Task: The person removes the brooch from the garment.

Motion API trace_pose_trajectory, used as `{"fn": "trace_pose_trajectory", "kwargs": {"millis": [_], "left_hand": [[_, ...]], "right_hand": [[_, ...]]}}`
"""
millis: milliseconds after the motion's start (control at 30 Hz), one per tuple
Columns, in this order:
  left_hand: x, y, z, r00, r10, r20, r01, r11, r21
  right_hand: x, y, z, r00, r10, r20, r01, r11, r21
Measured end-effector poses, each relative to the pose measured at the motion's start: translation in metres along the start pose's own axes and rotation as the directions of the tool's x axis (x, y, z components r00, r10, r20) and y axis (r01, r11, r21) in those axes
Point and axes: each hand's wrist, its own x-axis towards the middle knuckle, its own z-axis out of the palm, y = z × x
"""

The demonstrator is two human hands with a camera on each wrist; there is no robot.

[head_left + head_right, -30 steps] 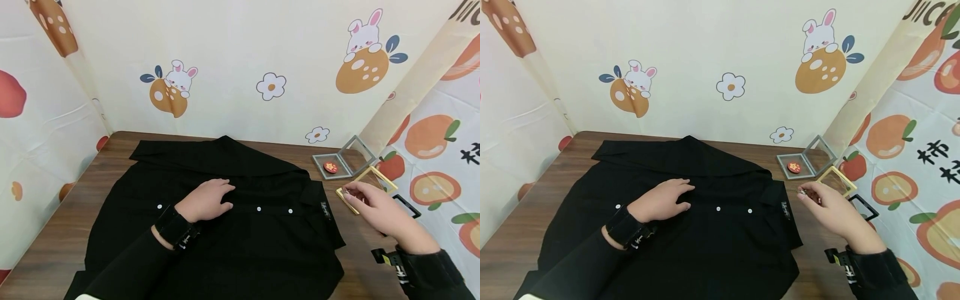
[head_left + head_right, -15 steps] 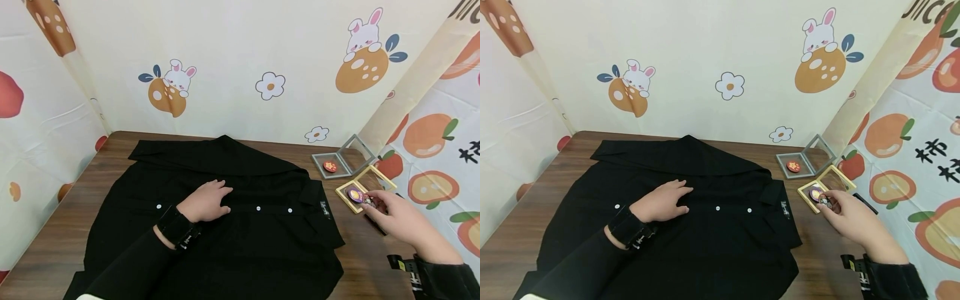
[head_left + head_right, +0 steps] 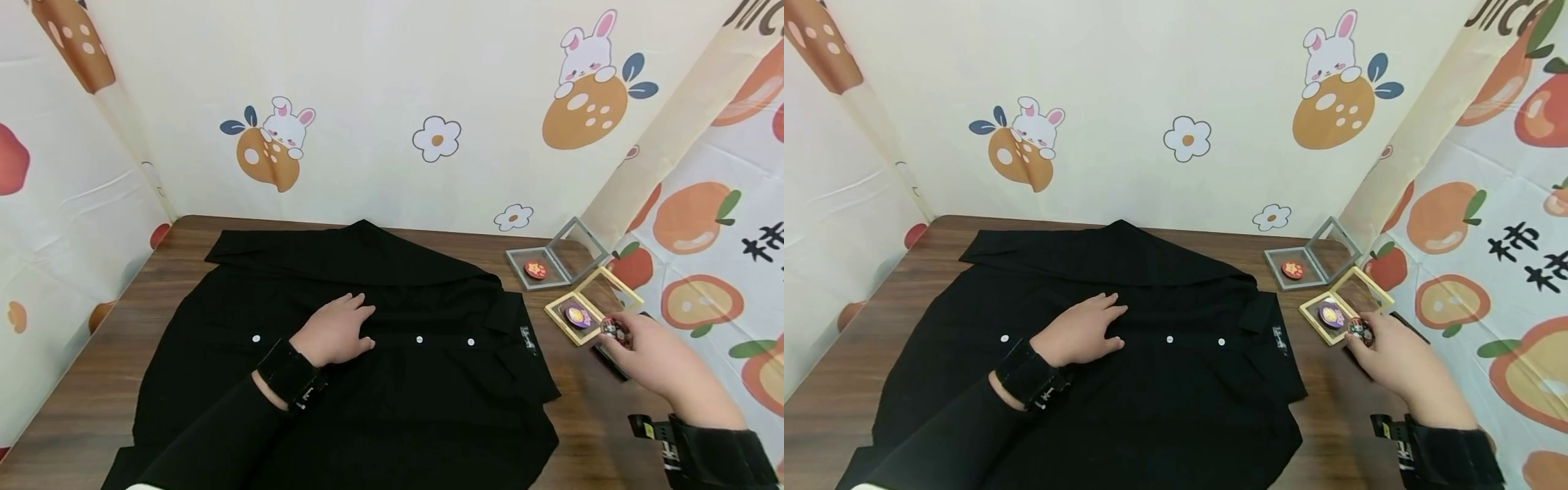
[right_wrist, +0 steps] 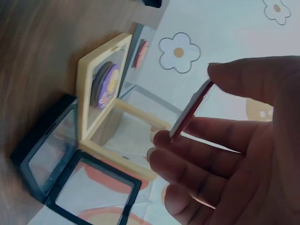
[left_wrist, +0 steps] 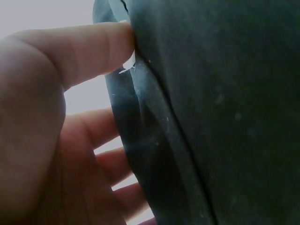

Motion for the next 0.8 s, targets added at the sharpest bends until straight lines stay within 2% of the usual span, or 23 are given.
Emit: {"fn": "trace_pose_trajectory", "kwargs": {"millis": [167, 367, 600, 800], "left_hand": [[0.001, -0.002, 0.001, 1.0, 0.003, -0.005, -0.003, 1.0, 0.002], [0.002, -0.002, 0.0, 1.0, 0.01, -0.005, -0.01, 1.0, 0.0], [0.003, 0.0, -0.003, 1.0, 0.013, 0.004, -0.013, 1.0, 0.003], [0.003, 0.0, -0.002, 1.0, 0.01, 0.001, -0.01, 1.0, 0.004]], "right_hand": [[0.003, 0.007, 0.004, 0.998, 0.037, 0.041, -0.037, 0.999, -0.002], [0.008, 0.02, 0.01, 0.998, 0.05, 0.024, -0.05, 0.999, 0.012], [0.016, 0.033, 0.017, 0.994, 0.086, 0.07, -0.082, 0.995, -0.054], [0.019, 0.037, 0.022, 0.992, 0.097, 0.079, -0.089, 0.991, -0.102]]}}
